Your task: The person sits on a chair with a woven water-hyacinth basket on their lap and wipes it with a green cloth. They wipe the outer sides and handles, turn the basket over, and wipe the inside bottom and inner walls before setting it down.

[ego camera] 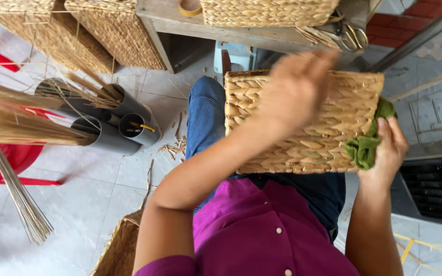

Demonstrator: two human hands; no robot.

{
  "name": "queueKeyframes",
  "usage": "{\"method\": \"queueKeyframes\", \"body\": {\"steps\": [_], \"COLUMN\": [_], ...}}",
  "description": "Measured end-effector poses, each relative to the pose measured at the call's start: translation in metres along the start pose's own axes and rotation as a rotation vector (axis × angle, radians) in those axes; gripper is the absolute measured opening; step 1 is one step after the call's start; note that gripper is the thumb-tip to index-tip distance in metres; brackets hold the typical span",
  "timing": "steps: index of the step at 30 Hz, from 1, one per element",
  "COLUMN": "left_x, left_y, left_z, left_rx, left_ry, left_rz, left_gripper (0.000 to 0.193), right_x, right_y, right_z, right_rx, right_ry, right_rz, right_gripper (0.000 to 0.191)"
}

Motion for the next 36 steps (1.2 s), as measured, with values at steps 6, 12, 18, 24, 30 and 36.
{"method": "queueKeyframes", "body": {"steps": [6, 12, 18, 24, 30, 36], "left_x": [0.011, 0.014, 0.005, 0.03, 0.066, 0.09], "left_y": [0.04, 0.024, -0.05, -0.124, -0.139, -0.139], "left_z": [-0.043, -0.02, 0.026, 0.07, 0.114, 0.129], "left_rx": [-0.044, -0.011, 0.086, -0.004, -0.247, -0.144], "left_ry": [-0.109, -0.052, -0.031, -0.272, -0.169, -0.216], "left_rz": [0.052, 0.047, 0.02, 0.385, 0.506, 0.689], "left_gripper": [0.041, 0.039, 0.047, 0.046, 0.046, 0.078], "right_x": [0.019, 0.03, 0.033, -0.008, -0.047, -0.042], "right_y": [0.012, 0.027, 0.047, 0.058, 0.128, 0.139], "right_z": [0.028, 0.019, 0.023, 0.022, -0.011, -0.041], "right_rx": [-0.082, -0.222, -0.154, -0.285, 0.075, 0.717], "right_ry": [0.02, -0.031, -0.085, -0.149, -0.145, -0.825], "right_rz": [-0.023, -0.213, -0.32, -0.245, -0.355, 0.025], "right_gripper": [0.029, 0.032, 0.033, 0.041, 0.032, 0.026]}}
Point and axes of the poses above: each hand's wrist, its own x-axis away from the middle knuckle, its own z-axis out of the back of the hand, y = z × x, the point moved 5 cm from there along -x, towards the middle knuckle, and after that the axes turned 1 degree about y, right-handed, at the moved point
